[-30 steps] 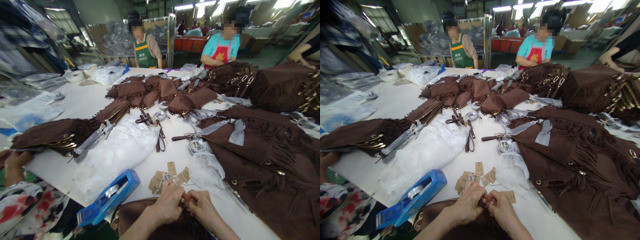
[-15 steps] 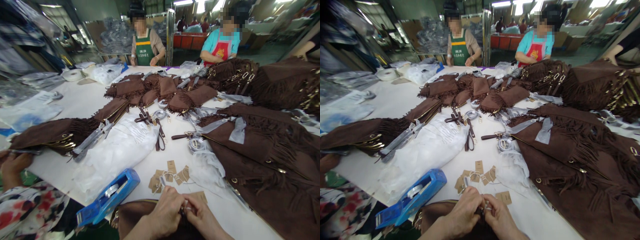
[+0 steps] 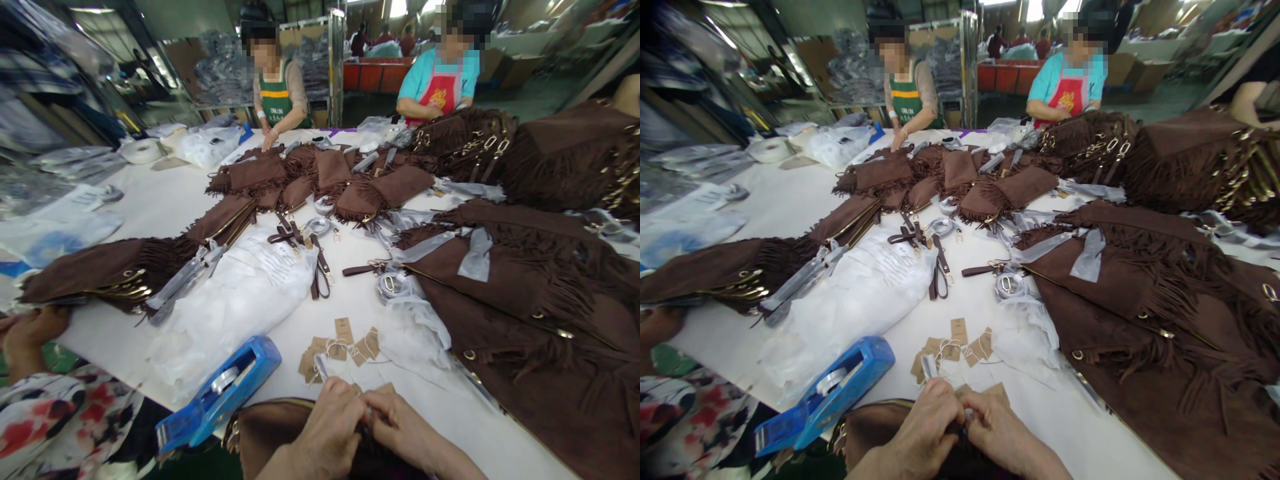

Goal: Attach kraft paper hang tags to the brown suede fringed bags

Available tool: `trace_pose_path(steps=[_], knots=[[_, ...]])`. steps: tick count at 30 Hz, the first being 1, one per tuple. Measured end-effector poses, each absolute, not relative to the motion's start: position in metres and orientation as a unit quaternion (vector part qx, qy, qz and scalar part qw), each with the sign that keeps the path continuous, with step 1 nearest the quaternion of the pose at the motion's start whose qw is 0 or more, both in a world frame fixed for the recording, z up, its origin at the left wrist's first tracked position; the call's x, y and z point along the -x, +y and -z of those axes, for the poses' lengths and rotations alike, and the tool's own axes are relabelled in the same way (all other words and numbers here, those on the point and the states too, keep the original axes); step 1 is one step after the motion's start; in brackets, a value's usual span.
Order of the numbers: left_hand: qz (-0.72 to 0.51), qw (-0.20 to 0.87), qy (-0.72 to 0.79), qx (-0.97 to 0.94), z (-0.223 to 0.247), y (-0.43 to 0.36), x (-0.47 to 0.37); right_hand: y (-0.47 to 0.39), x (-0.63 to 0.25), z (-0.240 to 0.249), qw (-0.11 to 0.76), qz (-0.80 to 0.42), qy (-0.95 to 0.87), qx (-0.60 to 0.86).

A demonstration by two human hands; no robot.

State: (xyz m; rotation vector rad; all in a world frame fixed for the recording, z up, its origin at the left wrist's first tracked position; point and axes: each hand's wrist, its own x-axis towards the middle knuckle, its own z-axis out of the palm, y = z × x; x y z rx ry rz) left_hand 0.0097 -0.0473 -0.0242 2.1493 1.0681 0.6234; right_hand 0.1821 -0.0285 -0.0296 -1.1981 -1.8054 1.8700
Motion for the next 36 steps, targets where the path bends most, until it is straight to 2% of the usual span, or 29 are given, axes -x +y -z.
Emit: trace_pose_path(steps=[6, 11, 14, 18, 22, 29, 36], knots=[[-0.253, 0.272, 0.411, -0.833, 0.027, -0.051, -0.010, -0.045, -0.181, 0.032, 0.144, -0.595, -0.630, 0.478], [-0.217, 0.229, 0.433, -0.844, 0.028, -0.057, -0.011, -0.080, -0.170, 0.053, 0.217, -0.454, -0.662, 0.555], [-0.170, 0.267, 0.472, -0.823, 0.024, -0.060, -0.013, -0.094, -0.166, 0.068, 0.273, -0.397, -0.660, 0.577], [-0.093, 0.352, 0.536, -0.762, 0.018, -0.058, -0.018, -0.094, -0.168, 0.072, 0.265, -0.411, -0.665, 0.564], [-0.051, 0.343, 0.537, -0.769, 0.023, -0.057, -0.020, -0.091, -0.172, 0.071, 0.249, -0.413, -0.666, 0.570], [-0.063, 0.319, 0.526, -0.786, 0.036, -0.061, -0.021, -0.086, -0.176, 0.068, 0.273, -0.413, -0.697, 0.519], [-0.024, 0.398, 0.566, -0.722, 0.021, -0.050, -0.025, -0.086, -0.175, 0.068, 0.244, -0.449, -0.670, 0.539]])
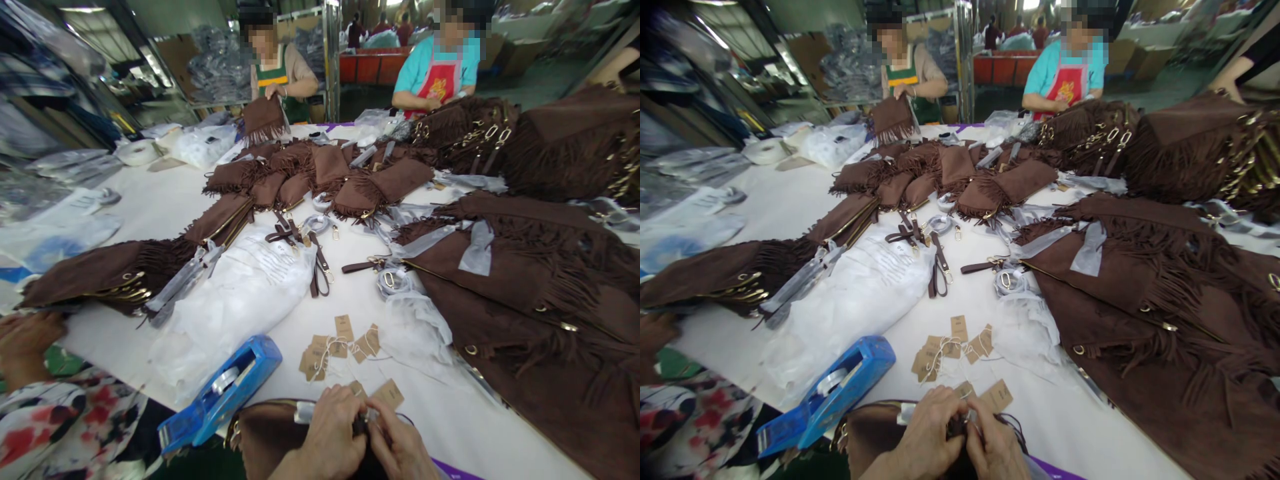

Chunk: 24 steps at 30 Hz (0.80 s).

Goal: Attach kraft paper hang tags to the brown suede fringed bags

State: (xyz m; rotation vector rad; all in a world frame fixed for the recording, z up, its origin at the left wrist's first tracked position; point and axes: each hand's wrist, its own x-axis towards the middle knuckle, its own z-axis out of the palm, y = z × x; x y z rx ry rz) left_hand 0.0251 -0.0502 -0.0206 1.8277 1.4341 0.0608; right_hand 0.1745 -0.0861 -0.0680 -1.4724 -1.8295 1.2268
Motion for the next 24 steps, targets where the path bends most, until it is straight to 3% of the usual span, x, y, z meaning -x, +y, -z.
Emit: trace_pose_path(steps=[10, 16, 24], knots=[[0.022, 0.550, 0.542, -0.635, 0.004, -0.023, -0.018, -0.112, -0.165, 0.089, 0.278, -0.381, -0.645, 0.601], [0.065, 0.556, 0.530, -0.637, 0.007, -0.015, -0.020, -0.108, -0.175, 0.087, 0.243, -0.413, -0.683, 0.551], [0.095, 0.472, 0.492, -0.726, 0.006, -0.011, -0.024, -0.104, -0.176, 0.080, 0.271, -0.438, -0.665, 0.542]])
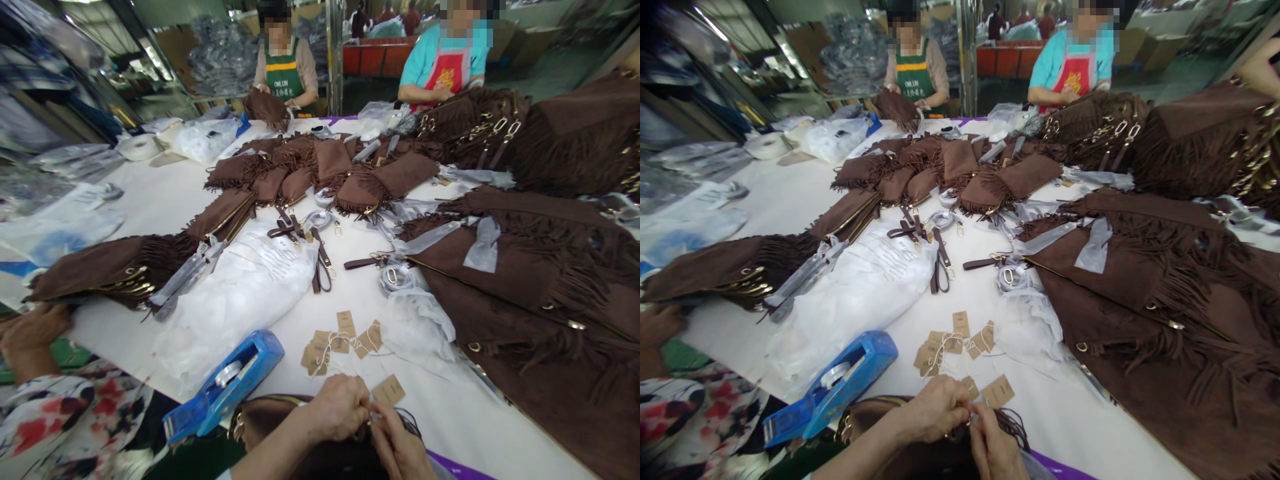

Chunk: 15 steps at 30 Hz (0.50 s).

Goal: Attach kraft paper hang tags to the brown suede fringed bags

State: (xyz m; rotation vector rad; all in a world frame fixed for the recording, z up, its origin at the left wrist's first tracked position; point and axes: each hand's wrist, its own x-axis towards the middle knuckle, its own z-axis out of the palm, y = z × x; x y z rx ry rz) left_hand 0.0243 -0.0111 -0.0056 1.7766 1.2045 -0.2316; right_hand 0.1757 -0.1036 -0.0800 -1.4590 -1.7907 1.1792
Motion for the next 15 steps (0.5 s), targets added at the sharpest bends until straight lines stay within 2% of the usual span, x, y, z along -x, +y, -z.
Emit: trace_pose_path(steps=[6, 11, 15], knots=[[0.136, 0.360, 0.441, -0.810, -0.001, -0.011, -0.031, -0.105, -0.165, 0.077, 0.298, -0.432, -0.614, 0.590], [0.133, 0.383, 0.452, -0.795, -0.002, -0.013, -0.028, -0.101, -0.173, 0.075, 0.268, -0.467, -0.632, 0.557], [0.082, 0.414, 0.493, -0.761, 0.006, -0.016, -0.019, -0.098, -0.181, 0.074, 0.249, -0.464, -0.644, 0.555]])
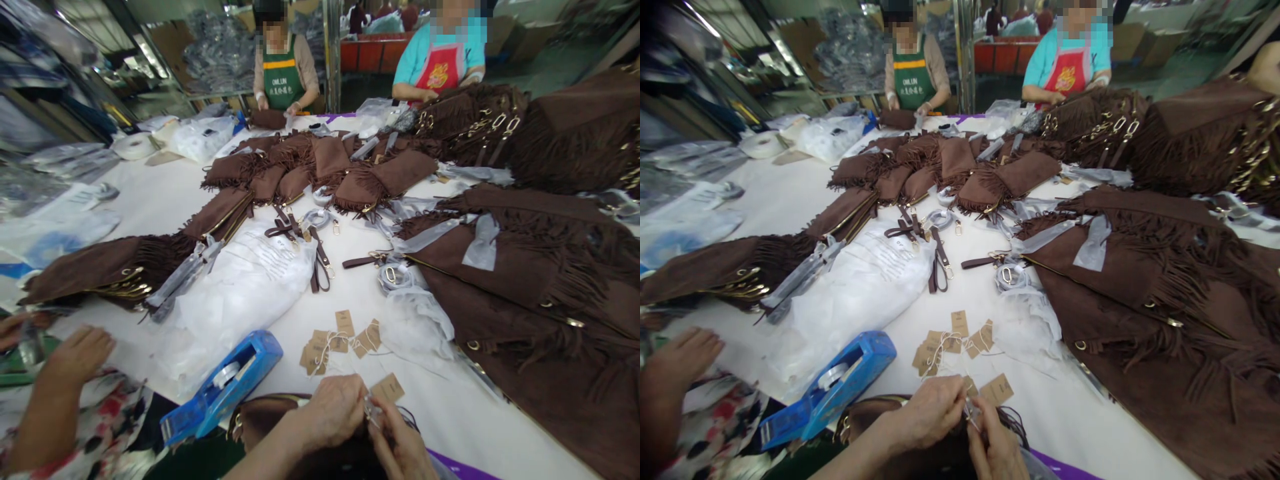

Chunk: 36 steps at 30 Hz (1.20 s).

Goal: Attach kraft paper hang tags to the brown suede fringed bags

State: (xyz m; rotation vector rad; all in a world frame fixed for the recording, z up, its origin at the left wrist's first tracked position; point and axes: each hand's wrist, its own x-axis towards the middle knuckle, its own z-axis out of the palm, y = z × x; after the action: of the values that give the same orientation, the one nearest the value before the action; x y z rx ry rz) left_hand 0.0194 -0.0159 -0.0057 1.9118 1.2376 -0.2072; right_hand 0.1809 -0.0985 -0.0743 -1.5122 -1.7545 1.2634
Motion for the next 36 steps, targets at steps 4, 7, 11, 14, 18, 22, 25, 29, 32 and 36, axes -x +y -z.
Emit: trace_pose_path(steps=[4, 7, 11, 14, 18, 22, 25, 29, 32, 36], knots=[[0.001, 0.455, 0.558, -0.694, 0.011, -0.015, -0.011, -0.092, -0.181, 0.068, 0.248, -0.460, -0.628, 0.577], [-0.075, 0.488, 0.584, -0.644, 0.014, -0.015, -0.010, -0.081, -0.179, 0.060, 0.252, -0.477, -0.612, 0.578], [-0.144, 0.491, 0.594, -0.620, 0.022, -0.017, -0.012, -0.062, -0.175, 0.047, 0.232, -0.497, -0.605, 0.577], [-0.174, 0.492, 0.596, -0.611, 0.028, -0.018, -0.014, -0.051, -0.172, 0.043, 0.207, -0.510, -0.601, 0.579], [-0.189, 0.499, 0.596, -0.600, 0.030, -0.018, -0.014, -0.044, -0.171, 0.043, 0.208, -0.567, -0.571, 0.556], [-0.182, 0.500, 0.600, -0.598, 0.029, -0.017, -0.015, -0.042, -0.171, 0.048, 0.230, -0.635, -0.520, 0.523], [-0.171, 0.503, 0.606, -0.593, 0.028, -0.017, -0.016, -0.040, -0.171, 0.053, 0.239, -0.664, -0.493, 0.508], [-0.179, 0.510, 0.606, -0.583, 0.029, -0.017, -0.016, -0.038, -0.171, 0.056, 0.244, -0.670, -0.480, 0.510], [-0.190, 0.518, 0.606, -0.573, 0.032, -0.018, -0.016, -0.039, -0.170, 0.059, 0.252, -0.672, -0.468, 0.516], [-0.194, 0.554, 0.617, -0.524, 0.041, -0.020, -0.016, -0.044, -0.169, 0.072, 0.237, -0.646, -0.486, 0.539]])
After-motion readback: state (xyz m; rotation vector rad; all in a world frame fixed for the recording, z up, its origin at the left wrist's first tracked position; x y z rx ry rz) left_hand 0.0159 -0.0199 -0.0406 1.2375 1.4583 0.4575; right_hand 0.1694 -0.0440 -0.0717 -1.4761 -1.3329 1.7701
